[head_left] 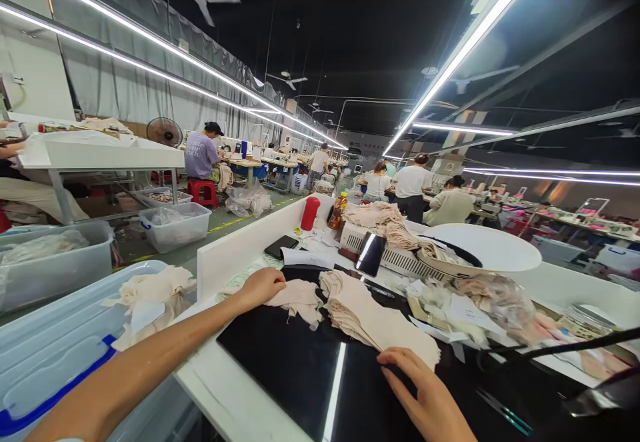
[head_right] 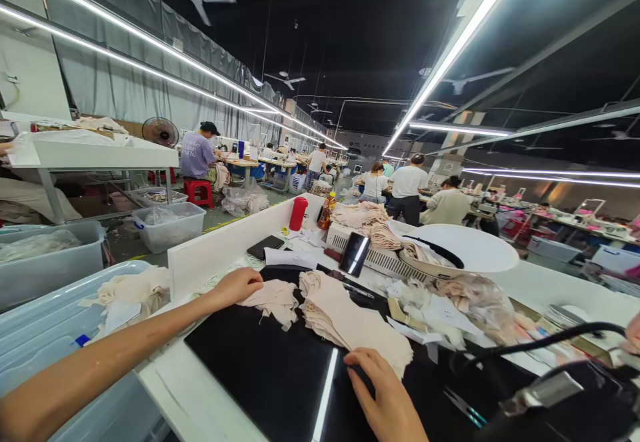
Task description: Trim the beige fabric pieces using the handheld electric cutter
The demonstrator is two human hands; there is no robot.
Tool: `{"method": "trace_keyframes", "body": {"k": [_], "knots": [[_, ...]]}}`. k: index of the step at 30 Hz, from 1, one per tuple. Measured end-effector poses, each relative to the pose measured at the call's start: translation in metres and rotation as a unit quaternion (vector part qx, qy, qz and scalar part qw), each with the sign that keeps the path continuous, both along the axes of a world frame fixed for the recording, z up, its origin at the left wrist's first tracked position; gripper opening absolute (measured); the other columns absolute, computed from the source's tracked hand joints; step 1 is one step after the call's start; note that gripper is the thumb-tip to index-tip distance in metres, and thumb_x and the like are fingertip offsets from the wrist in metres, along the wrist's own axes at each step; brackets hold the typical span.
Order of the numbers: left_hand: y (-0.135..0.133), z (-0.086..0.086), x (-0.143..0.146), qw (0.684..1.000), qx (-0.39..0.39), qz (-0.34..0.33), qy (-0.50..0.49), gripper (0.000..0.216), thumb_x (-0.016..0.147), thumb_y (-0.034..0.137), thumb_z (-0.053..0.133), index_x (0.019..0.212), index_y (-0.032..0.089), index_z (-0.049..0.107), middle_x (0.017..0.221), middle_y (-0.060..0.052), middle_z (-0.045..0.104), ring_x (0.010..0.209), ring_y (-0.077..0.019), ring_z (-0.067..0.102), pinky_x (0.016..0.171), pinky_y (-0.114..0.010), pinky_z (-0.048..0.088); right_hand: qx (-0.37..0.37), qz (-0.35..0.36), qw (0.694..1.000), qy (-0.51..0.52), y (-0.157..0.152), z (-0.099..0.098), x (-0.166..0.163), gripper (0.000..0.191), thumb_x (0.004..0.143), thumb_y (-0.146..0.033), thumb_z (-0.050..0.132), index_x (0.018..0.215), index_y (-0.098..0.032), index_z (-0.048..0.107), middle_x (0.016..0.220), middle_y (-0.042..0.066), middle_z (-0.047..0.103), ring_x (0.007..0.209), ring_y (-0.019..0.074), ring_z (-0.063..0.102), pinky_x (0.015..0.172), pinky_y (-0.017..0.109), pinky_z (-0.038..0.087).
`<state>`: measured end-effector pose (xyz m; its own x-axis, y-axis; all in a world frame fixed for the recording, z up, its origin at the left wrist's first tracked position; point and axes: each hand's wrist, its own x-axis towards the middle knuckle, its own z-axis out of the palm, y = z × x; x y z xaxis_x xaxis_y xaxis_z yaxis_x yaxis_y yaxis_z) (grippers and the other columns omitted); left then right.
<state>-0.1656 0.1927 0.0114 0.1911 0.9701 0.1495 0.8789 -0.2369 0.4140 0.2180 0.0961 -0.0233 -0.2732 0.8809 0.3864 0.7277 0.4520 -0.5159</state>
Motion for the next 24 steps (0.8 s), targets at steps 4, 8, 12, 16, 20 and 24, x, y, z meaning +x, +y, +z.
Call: {"method": "trace_keyframes", "body": {"k": [4,8,12,16,20,24], "knots": [[-0.002,-0.001,0.001,0.999,0.036,0.000,0.001,0.029,0.104,0.038,0.066,0.124,0.016,0.066,0.124,-0.009,0.067,0.105,-0.0232,0.069,0.091,-0.044,0.060,-0.040,0.018,0.999,-0.003,-0.009,0.004,-0.006,0.023,0.098,-0.041,0.054,0.102,-0.028,0.073,0.113,0.006,0.075,0.108,0.0237,0.073,0.096,0.032,0.057],[-0.006,0.004,0.002,0.997,0.077,-0.006,-0.007,0.018,0.104,0.032,0.064,0.111,0.016,0.070,0.111,-0.006,0.070,0.098,-0.0212,0.069,0.089,-0.041,0.058,-0.078,0.042,0.996,0.015,-0.019,0.011,-0.019,0.023,0.098,-0.041,0.053,0.099,-0.028,0.072,0.107,0.006,0.075,0.102,0.0229,0.073,0.093,0.031,0.056],[-0.016,0.018,0.005,0.992,0.124,-0.013,-0.033,0.024,0.103,0.021,0.054,0.102,0.021,0.077,0.110,-0.005,0.071,0.098,-0.0223,0.069,0.087,-0.033,0.053,-0.119,0.071,0.989,0.057,-0.028,0.016,-0.036,0.023,0.097,-0.043,0.057,0.097,-0.027,0.074,0.103,0.006,0.075,0.099,0.0230,0.072,0.093,0.032,0.054],[-0.039,0.035,0.019,0.982,0.164,-0.059,-0.071,0.030,0.106,0.027,0.048,0.115,0.024,0.076,0.111,-0.004,0.072,0.101,-0.0218,0.069,0.090,-0.030,0.051,-0.229,0.090,0.953,0.176,-0.036,0.018,-0.060,0.036,0.090,-0.058,0.068,0.102,-0.025,0.077,0.102,0.007,0.077,0.096,0.0242,0.071,0.090,0.033,0.055],[-0.074,0.039,0.046,0.971,0.171,-0.136,-0.095,0.029,0.106,0.028,0.050,0.122,0.028,0.075,0.110,0.000,0.075,0.100,-0.0176,0.071,0.090,-0.024,0.051,-0.358,0.049,0.848,0.387,-0.044,0.021,-0.086,0.065,0.072,-0.068,0.084,0.117,-0.022,0.074,0.105,0.010,0.077,0.090,0.0233,0.073,0.079,0.033,0.059],[-0.104,0.026,0.072,0.952,0.146,-0.242,-0.116,0.032,0.108,0.030,0.048,0.125,0.024,0.075,0.106,-0.004,0.079,0.098,-0.0214,0.074,0.086,-0.027,0.053,-0.423,-0.010,0.729,0.538,-0.048,0.026,-0.098,0.067,0.064,-0.066,0.091,0.110,-0.021,0.071,0.099,0.008,0.077,0.082,0.0185,0.074,0.069,0.027,0.059]]}}
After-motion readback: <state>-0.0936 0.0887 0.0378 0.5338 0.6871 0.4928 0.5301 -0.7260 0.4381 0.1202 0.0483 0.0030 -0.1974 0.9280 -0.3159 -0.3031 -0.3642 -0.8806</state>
